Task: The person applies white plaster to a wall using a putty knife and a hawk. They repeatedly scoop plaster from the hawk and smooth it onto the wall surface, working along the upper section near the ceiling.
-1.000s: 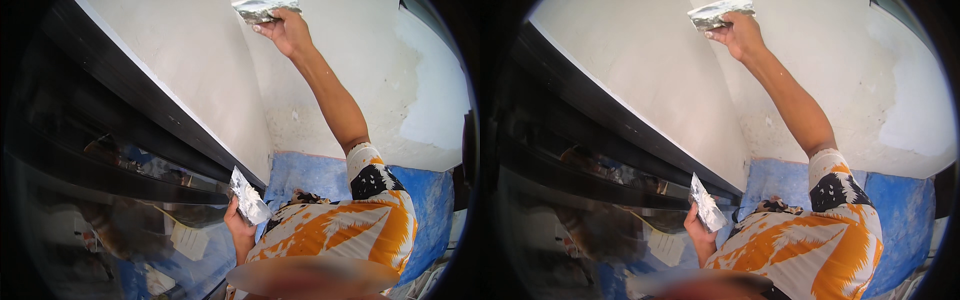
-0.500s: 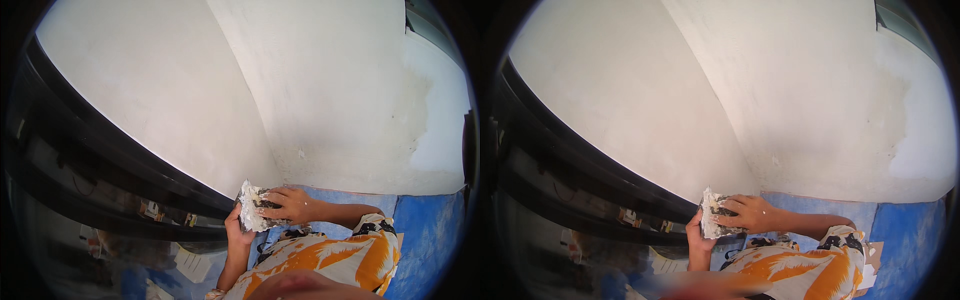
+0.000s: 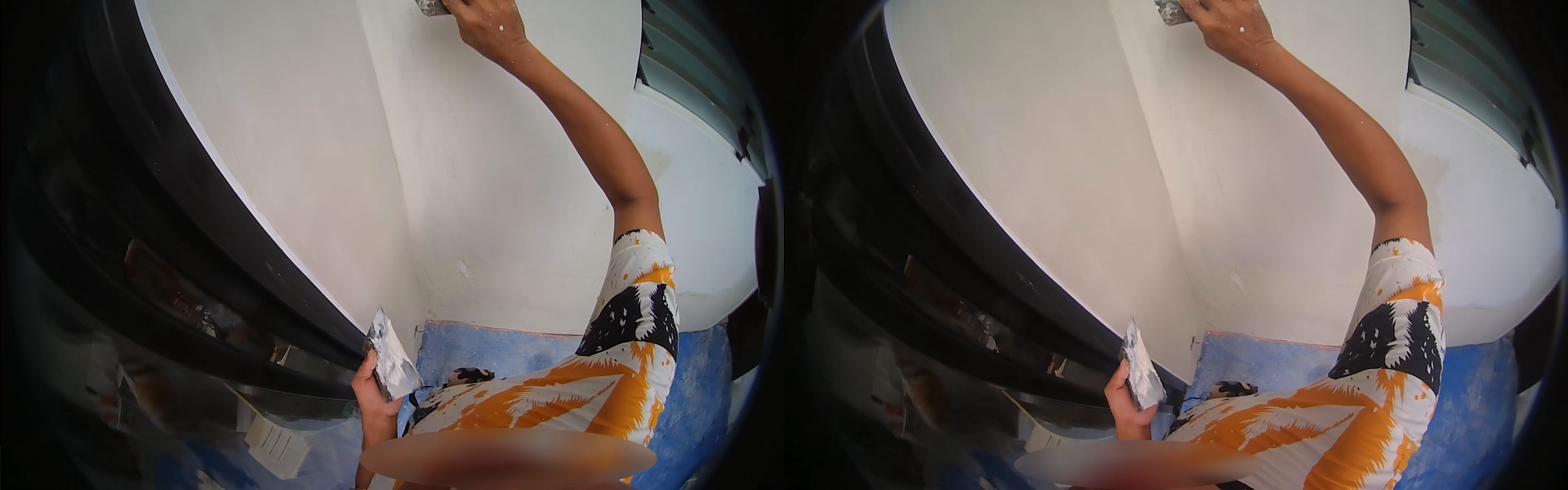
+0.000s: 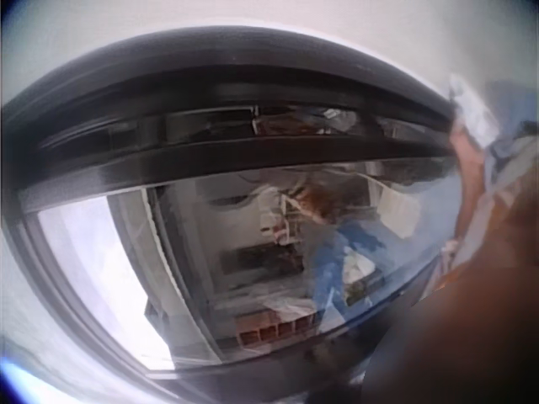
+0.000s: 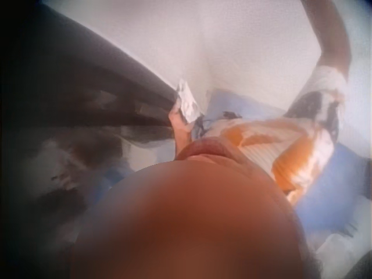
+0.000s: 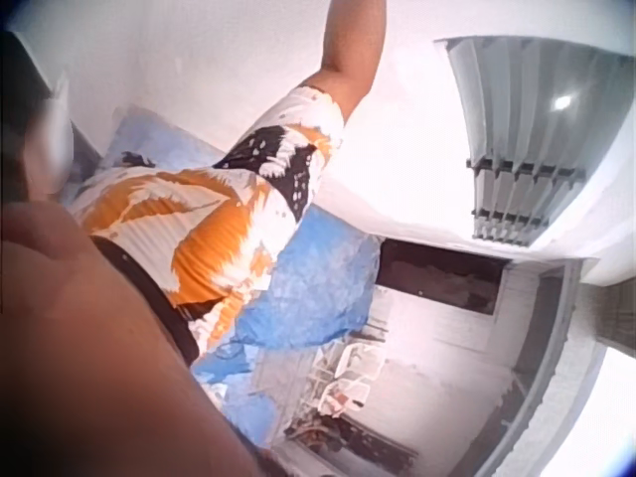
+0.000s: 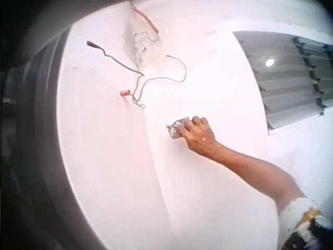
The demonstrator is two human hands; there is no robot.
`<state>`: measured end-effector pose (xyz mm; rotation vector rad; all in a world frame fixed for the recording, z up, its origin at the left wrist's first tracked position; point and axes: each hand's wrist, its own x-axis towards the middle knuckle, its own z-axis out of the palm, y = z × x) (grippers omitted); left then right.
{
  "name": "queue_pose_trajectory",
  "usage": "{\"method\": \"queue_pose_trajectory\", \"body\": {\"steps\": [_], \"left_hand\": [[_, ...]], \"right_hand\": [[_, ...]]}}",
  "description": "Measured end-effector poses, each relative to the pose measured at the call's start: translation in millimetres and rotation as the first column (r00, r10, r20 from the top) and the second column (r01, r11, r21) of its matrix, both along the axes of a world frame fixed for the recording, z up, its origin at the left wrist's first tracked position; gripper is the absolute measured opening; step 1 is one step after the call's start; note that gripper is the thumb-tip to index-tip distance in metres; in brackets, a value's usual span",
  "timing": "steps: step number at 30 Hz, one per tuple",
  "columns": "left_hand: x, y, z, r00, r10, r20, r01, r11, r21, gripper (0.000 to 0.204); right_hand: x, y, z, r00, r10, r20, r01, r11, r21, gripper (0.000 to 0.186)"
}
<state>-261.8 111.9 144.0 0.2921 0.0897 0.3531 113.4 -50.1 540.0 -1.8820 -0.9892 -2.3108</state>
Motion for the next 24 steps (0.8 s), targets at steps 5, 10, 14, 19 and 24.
{"method": "queue_pose_trajectory", "body": {"steps": [5,10,14,19,24], "left_hand": [[5.9,7.3,-19.6,0.993,0.058,-0.102,-0.060,0.998,-0.011,0.038],[1.4,0.6,-14.5,0.991,0.055,-0.124,-0.055,0.998,-0.001,0.038],[-3.2,-0.8,-5.0,0.990,0.045,-0.131,-0.044,0.999,0.011,0.038],[-3.7,-3.9,18.7,0.983,0.047,-0.179,-0.048,0.999,-0.002,0.038],[-6.0,-15.3,53.3,0.984,0.036,-0.175,-0.032,0.999,0.027,0.038]], "right_hand": [[37.4,15.6,33.2,0.977,0.042,0.208,-0.066,0.992,0.109,0.031],[51.5,15.6,9.3,0.992,-0.002,0.129,-0.002,0.999,0.032,0.038],[62.3,25.0,-62.8,0.996,-0.094,-0.010,0.093,0.992,-0.082,0.051],[69.9,21.0,-167.7,0.981,-0.038,-0.189,-0.006,0.974,-0.228,0.053],[72.7,12.4,-252.8,0.965,-0.053,-0.258,-0.039,0.940,-0.339,0.049]]}}
